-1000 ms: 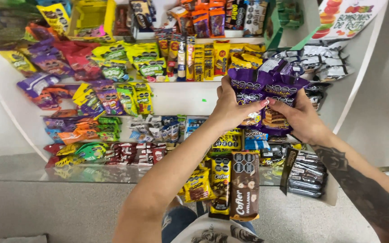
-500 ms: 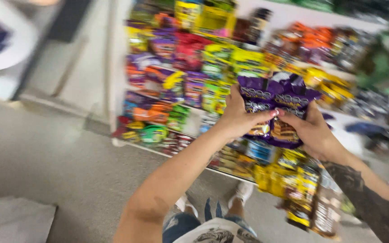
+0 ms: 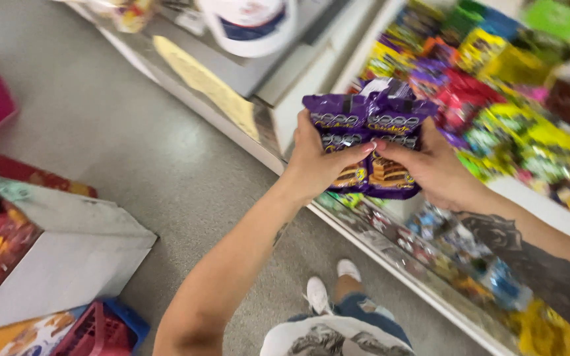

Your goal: Organizing and arranging various snack and candy packages on a retail shelf and wiping down the shelf surface.

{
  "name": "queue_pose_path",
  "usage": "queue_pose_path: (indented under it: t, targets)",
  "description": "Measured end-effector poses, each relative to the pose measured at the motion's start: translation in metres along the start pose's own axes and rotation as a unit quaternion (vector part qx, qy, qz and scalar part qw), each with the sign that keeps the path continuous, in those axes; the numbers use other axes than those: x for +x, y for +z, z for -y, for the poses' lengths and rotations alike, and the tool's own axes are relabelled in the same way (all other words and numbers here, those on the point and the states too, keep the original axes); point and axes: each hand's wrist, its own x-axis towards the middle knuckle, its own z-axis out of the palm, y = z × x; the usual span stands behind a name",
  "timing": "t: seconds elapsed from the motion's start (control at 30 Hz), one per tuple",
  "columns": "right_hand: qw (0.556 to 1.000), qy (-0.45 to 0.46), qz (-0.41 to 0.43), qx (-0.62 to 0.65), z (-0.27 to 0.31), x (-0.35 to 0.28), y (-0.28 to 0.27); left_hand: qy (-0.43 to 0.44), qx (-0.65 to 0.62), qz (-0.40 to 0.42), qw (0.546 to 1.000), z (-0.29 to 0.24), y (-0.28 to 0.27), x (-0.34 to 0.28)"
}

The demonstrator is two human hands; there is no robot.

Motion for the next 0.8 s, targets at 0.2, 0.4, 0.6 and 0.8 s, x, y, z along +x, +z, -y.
queue_pose_path:
  t: [0.2,0.4,0.6,0.8]
  targets:
    - [0.992,-0.012,0.126,0.013,0.012,0.051,0.107,0.013,-0.021,-0.110,0.994,0.007,-0.105,0.013]
    - [0.968,-0.046,0.247,-0.026,0.043,0.112,0.208,0.031,-0.087,-0.164,0.982,-0.010,-0.190,0.043]
    - [0.948,-0.100,0.298,-0.054,0.092,0.182,0.291,0.008,-0.068,-0.172,0.983,-0.057,-0.277,0.111]
    - [0.920,-0.116,0.332,-0.175,0.157,0.252,0.374,-0.102,-0.056,-0.172,0.978,-0.143,-0.348,0.179]
